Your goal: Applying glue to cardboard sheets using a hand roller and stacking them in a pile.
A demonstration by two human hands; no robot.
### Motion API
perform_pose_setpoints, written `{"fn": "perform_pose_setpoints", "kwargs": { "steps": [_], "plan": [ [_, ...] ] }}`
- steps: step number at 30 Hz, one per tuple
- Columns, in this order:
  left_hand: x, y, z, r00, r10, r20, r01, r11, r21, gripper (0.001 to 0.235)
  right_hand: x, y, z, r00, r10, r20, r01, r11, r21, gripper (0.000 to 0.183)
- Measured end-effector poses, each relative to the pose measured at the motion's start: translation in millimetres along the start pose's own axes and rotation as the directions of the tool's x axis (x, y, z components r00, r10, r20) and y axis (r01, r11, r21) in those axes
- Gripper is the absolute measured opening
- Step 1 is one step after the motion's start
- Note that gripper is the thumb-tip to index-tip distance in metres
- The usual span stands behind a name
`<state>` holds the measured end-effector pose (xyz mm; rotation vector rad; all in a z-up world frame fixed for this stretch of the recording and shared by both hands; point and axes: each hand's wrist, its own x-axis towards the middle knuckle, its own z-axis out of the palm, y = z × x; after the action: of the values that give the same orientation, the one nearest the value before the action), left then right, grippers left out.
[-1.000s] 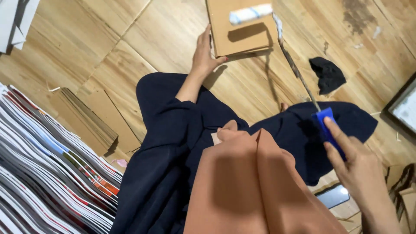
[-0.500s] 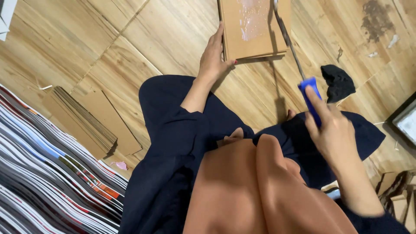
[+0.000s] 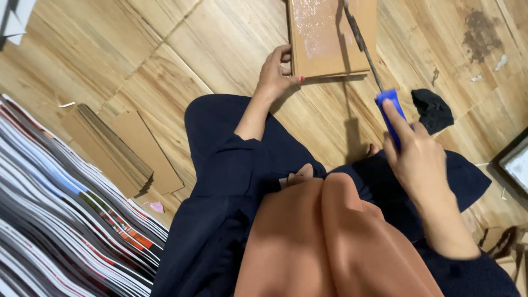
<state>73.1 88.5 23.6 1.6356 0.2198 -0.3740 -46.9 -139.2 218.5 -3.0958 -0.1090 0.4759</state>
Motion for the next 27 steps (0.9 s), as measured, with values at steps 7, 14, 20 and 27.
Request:
{"fn": "perform_pose_setpoints", "kwargs": {
  "steps": [7, 14, 20, 27],
  "plan": [
    [3.3, -6.4, 0.0, 0.999, -0.034, 0.011, 0.034, 0.999, -0.035, 0.07, -22.0, -4.1, -0.6, 0.999, 0.035, 0.021, -0.035, 0.999, 0.019, 0.059],
    [7.3, -20.6, 4.7, 0.997, -0.069, -0.037, 0.069, 0.998, -0.011, 0.064, -80.8, 16.2, 1.7, 0.977, 0.156, 0.149, -0.145, 0.986, -0.081, 0.062],
    [5.1, -20.0, 4.6, 0.991, -0.12, -0.063, 0.124, 0.99, 0.073, 0.06, -30.8, 3.2, 14.1, 0.999, 0.045, 0.018, -0.045, 0.999, -0.004, 0.058],
    [-1.1, -20.3, 4.8, 0.996, -0.057, -0.074, 0.058, 0.998, 0.008, 0.055, -38.7, 6.3, 7.2, 0.995, 0.095, 0.026, -0.096, 0.995, 0.039, 0.056]
  ]
}}
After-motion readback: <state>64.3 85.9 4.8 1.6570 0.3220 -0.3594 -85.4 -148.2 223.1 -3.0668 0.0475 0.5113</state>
